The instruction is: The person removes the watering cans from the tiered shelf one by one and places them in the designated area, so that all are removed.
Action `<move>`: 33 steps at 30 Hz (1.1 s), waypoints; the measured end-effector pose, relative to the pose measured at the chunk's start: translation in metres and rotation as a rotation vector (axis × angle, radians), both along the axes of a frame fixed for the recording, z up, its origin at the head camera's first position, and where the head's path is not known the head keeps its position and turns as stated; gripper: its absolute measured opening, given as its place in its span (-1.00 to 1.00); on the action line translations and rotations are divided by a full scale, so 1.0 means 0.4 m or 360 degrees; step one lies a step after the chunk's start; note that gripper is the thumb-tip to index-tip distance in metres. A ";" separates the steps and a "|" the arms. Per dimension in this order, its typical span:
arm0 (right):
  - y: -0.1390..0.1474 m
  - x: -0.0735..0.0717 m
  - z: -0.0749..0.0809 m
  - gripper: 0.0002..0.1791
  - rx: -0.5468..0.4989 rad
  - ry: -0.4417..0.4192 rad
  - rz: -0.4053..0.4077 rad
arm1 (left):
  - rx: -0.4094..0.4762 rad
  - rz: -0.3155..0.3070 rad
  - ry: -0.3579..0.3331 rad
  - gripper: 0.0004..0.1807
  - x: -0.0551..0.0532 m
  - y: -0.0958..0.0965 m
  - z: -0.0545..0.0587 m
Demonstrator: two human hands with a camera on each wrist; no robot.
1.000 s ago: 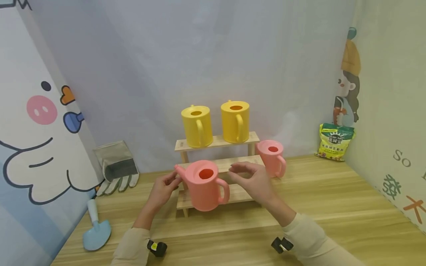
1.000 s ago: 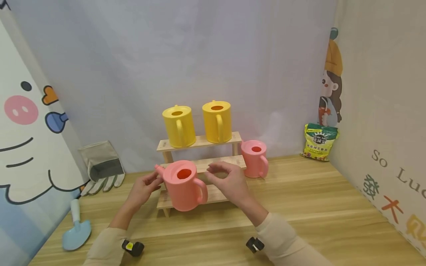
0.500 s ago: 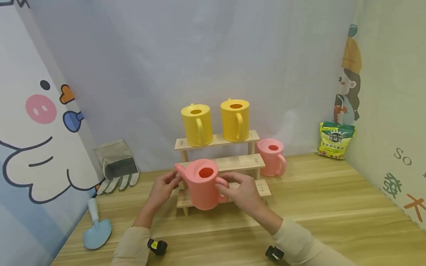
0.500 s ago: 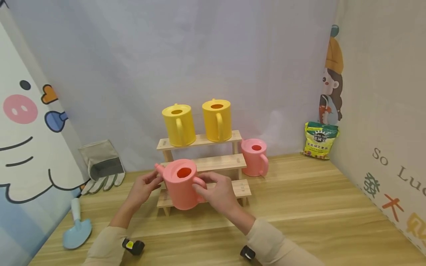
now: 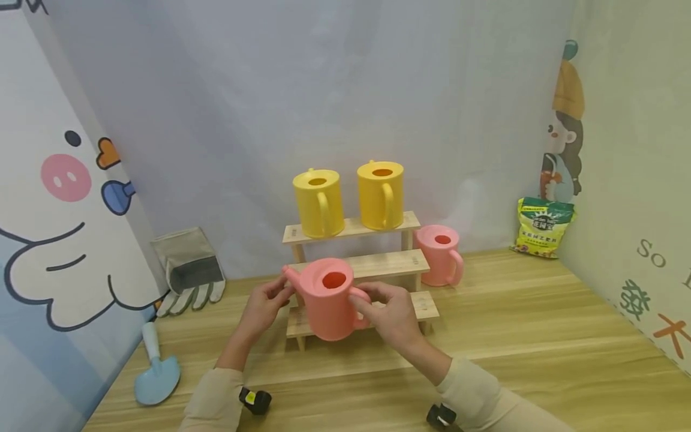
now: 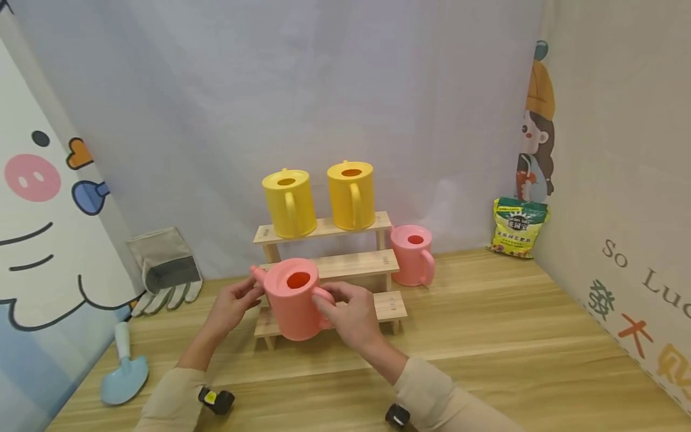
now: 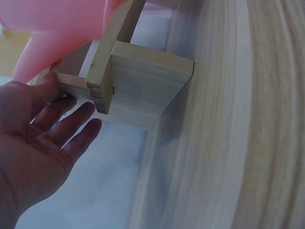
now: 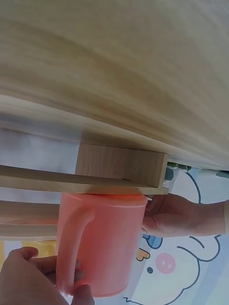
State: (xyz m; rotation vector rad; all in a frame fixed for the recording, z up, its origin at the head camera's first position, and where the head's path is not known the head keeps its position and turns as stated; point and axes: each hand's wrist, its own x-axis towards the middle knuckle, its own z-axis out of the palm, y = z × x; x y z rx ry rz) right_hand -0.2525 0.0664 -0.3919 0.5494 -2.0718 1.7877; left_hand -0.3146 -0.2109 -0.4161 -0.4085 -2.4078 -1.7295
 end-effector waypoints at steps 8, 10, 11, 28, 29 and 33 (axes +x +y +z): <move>0.000 0.003 0.003 -0.77 -0.0136 -0.0170 0.0099 | 0.0010 0.0011 0.0001 -0.48 0.004 0.004 0.005; 0.001 0.004 0.005 -0.76 -0.0157 -0.0194 0.0115 | 0.0003 0.0018 0.0007 -0.49 0.002 0.003 0.003; 0.001 0.005 0.005 -0.76 -0.0164 -0.0200 0.0120 | 0.0005 0.0026 0.0007 -0.49 0.002 0.003 0.003; 0.006 0.011 0.024 -0.75 -0.0290 -0.0291 0.0166 | 0.0003 0.0015 0.0029 -0.50 0.001 0.004 0.000; 0.008 0.012 0.027 -0.75 -0.0282 -0.0280 0.0159 | 0.0003 0.0006 0.0039 -0.50 0.001 0.004 0.001; 0.022 0.011 0.045 -0.74 -0.0242 -0.0231 0.0129 | -0.0007 -0.0015 0.0071 -0.51 0.001 0.000 -0.001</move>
